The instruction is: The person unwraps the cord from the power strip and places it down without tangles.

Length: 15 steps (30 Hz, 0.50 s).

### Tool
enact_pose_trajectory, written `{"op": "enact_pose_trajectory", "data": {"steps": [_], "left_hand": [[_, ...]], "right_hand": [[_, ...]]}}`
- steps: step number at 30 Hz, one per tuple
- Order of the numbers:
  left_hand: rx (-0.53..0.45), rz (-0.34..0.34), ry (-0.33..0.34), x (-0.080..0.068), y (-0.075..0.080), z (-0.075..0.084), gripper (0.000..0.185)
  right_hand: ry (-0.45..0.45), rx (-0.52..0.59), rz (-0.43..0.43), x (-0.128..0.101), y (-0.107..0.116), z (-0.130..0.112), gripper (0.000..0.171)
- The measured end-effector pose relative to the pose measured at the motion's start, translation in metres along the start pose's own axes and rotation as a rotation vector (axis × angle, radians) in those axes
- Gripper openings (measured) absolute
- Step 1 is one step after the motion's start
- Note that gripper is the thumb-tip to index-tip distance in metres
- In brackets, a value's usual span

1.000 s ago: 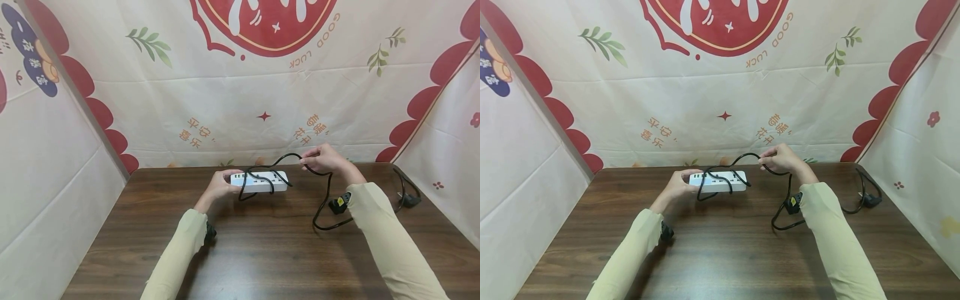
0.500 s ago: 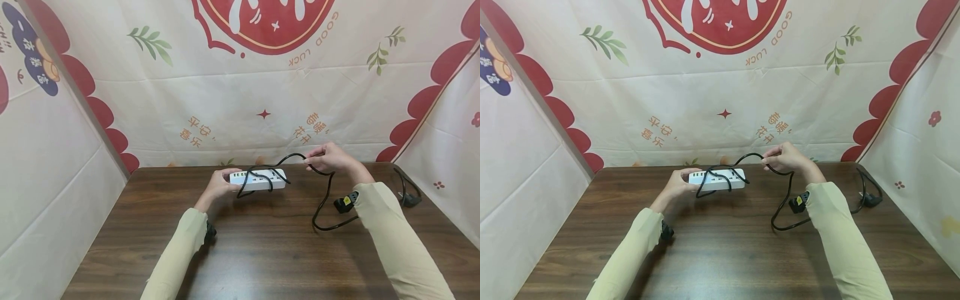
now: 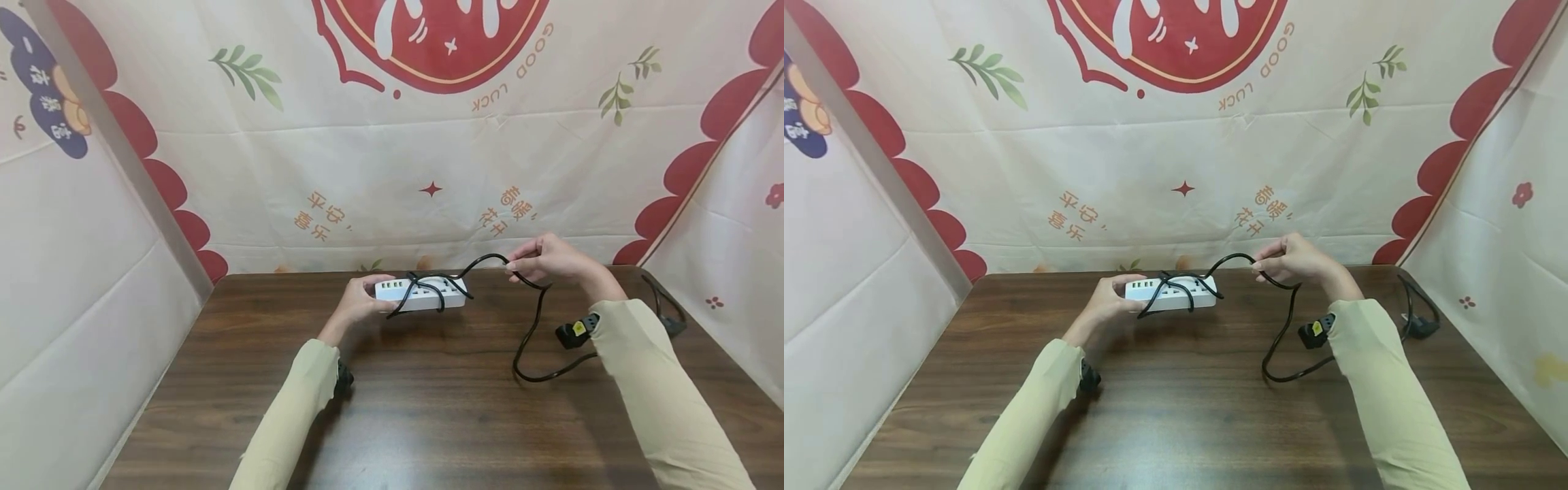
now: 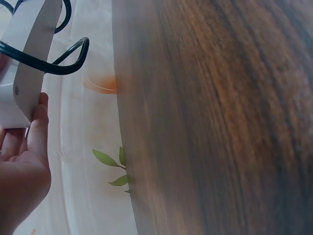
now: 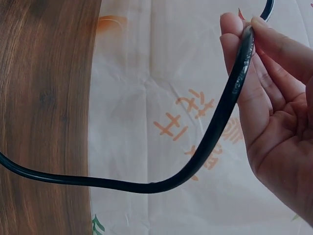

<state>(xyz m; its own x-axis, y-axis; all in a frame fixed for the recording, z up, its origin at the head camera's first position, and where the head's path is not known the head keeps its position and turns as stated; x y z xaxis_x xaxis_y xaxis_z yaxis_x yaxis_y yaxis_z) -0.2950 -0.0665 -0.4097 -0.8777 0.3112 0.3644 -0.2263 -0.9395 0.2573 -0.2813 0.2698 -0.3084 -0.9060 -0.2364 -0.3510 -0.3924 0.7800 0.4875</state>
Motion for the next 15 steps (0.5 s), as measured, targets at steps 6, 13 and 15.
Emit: {"op": "enact_pose_trajectory", "data": {"steps": [6,13,15], "left_hand": [[0.007,0.017,0.005,0.0010,0.0001,0.0001,0.048],[0.008,0.037,0.014,0.0033,-0.0006,0.0010,0.049],[0.010,0.043,0.017,0.0038,-0.0005,0.0014,0.050]], "right_hand": [[0.001,0.005,-0.043,-0.0016,0.0029,0.0011,0.024],[-0.012,0.009,-0.090,-0.0034,0.0054,0.0052,0.026],[-0.008,0.023,-0.107,-0.0041,0.0068,0.0065,0.023]]}}
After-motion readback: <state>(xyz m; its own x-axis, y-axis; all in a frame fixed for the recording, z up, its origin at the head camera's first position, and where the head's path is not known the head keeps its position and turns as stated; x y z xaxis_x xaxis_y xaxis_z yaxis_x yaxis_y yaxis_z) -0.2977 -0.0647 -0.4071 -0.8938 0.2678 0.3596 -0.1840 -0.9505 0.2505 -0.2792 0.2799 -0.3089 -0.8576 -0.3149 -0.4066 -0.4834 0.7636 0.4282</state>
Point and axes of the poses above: each hand's wrist, its own x-axis towards the middle knuckle, its own y-axis out of the back of the hand, z = x × y, the point moved 3 cm from there along x, towards the middle knuckle, and after that the axes turned 14 degrees about -y, right-handed, at the moved point
